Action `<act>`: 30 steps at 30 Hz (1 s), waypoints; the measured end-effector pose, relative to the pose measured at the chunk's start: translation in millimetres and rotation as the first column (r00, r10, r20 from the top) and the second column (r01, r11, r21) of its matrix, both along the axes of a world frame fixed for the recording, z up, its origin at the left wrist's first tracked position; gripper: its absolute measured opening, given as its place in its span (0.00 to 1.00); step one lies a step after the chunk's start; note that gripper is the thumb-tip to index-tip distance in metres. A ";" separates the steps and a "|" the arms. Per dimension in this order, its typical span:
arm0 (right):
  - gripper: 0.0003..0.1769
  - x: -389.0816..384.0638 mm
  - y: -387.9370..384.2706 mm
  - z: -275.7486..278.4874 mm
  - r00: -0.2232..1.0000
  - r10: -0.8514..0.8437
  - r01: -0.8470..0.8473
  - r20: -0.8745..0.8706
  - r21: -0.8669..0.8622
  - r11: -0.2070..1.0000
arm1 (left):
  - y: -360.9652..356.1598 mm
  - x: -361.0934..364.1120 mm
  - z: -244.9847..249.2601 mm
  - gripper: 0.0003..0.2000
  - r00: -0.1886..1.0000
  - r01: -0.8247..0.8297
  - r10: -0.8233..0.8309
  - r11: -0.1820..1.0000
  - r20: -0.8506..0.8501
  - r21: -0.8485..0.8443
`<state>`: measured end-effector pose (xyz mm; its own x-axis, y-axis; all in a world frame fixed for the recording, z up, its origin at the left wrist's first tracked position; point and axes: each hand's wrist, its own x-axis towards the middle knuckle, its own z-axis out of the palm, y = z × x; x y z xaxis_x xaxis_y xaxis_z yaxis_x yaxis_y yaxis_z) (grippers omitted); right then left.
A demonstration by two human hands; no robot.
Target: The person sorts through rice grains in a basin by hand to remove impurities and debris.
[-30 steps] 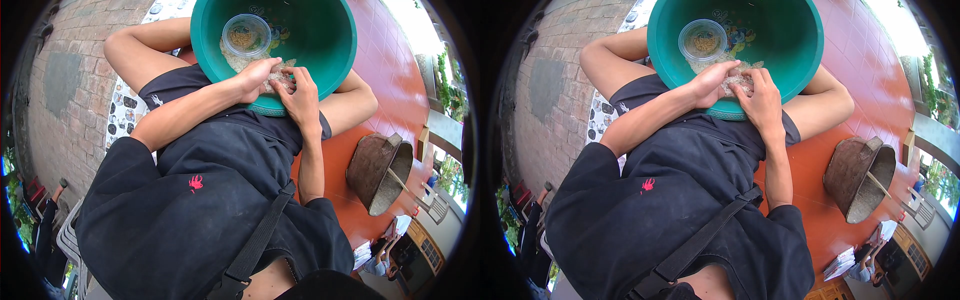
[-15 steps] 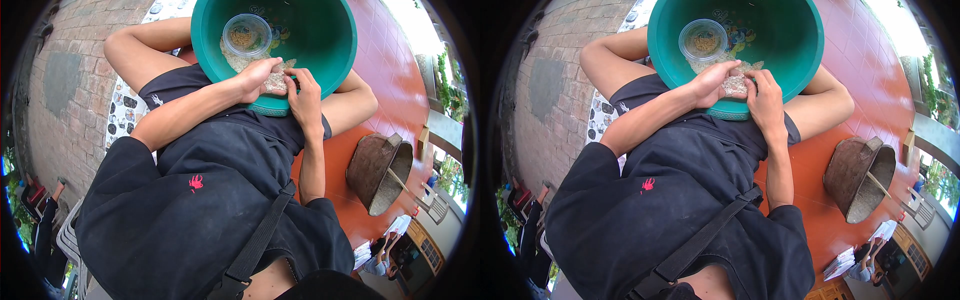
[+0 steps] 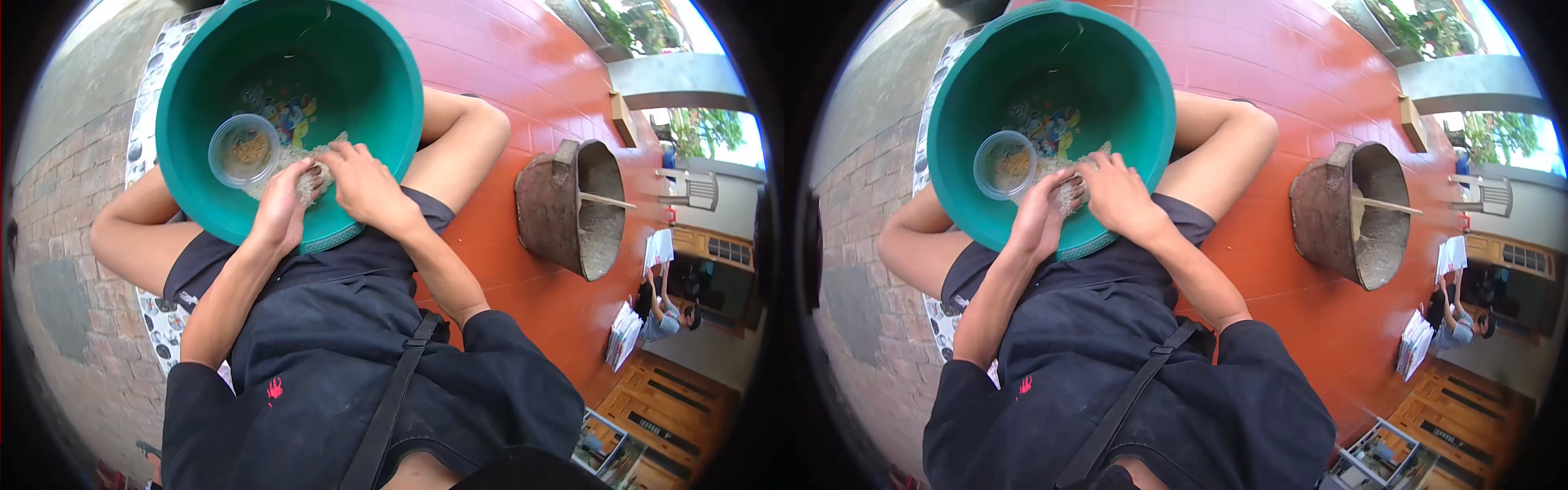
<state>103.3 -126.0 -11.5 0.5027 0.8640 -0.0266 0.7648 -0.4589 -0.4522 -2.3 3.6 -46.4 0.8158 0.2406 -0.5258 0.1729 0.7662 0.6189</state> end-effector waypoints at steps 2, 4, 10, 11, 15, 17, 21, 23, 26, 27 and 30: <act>0.25 -1.6 6.2 -8.5 0.997 0.023 -0.015 0.077 -0.103 0.995 | -2.1 -4.5 20.1 0.24 1.000 -0.018 0.020 0.995 -0.019 0.096; 0.27 -4.3 11.9 -20.4 0.998 0.035 -0.028 0.059 -0.127 0.991 | -1.7 -9.1 26.6 0.26 0.997 -0.038 0.043 0.995 -0.060 0.091; 0.34 -3.3 29.8 -56.0 0.977 0.146 -0.177 -0.158 -0.202 0.963 | -2.9 -13.8 41.7 0.33 0.991 0.136 -0.134 0.980 -0.026 0.146; 0.34 -4.5 31.3 -55.8 0.975 0.159 -0.189 -0.154 -0.209 0.959 | -4.2 -13.6 47.6 0.35 0.989 0.147 -0.143 0.978 -0.035 0.149; 0.36 -6.6 38.2 -56.6 0.966 0.185 -0.225 -0.181 -0.232 0.946 | -5.3 -16.1 53.9 0.36 0.986 0.155 -0.140 0.970 -0.090 0.188; 0.39 -3.6 44.0 -53.4 0.945 0.184 -0.265 -0.271 -0.306 0.914 | -2.0 -17.6 52.5 0.36 0.983 0.180 -0.169 0.958 -0.067 0.223; 0.32 -3.8 47.4 -55.8 0.957 0.254 -0.287 -0.142 -0.313 0.905 | 0.9 -17.6 46.6 0.33 0.965 0.262 -0.251 0.898 -0.075 0.354; 0.21 1.1 55.6 -54.4 0.890 0.273 -0.403 -0.365 -0.349 0.846 | 3.3 -17.8 50.1 0.29 0.948 0.311 -0.305 0.830 -0.091 0.462; 0.16 -4.1 39.7 -42.4 0.882 0.207 -0.304 -0.424 -0.173 0.937 | 3.6 -17.6 57.1 0.24 0.883 0.409 -0.399 0.394 -0.247 0.823; 0.15 -3.3 37.3 -40.1 0.888 0.219 -0.307 -0.404 -0.169 0.936 | -4.4 -17.0 74.4 0.22 0.880 0.396 -0.374 0.235 -0.294 0.888; 0.14 2.1 31.5 -51.8 0.907 0.230 -0.291 -0.352 -0.130 0.948 | -12.5 -19.2 75.6 0.22 0.881 0.323 -0.364 -0.008 -0.303 0.946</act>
<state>105.4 -94.6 -63.3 0.1968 0.9288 -0.3141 0.6896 -0.3588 -0.6290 -21.5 -8.9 29.2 0.9785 0.1909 -0.0780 0.1850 -0.6452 0.7412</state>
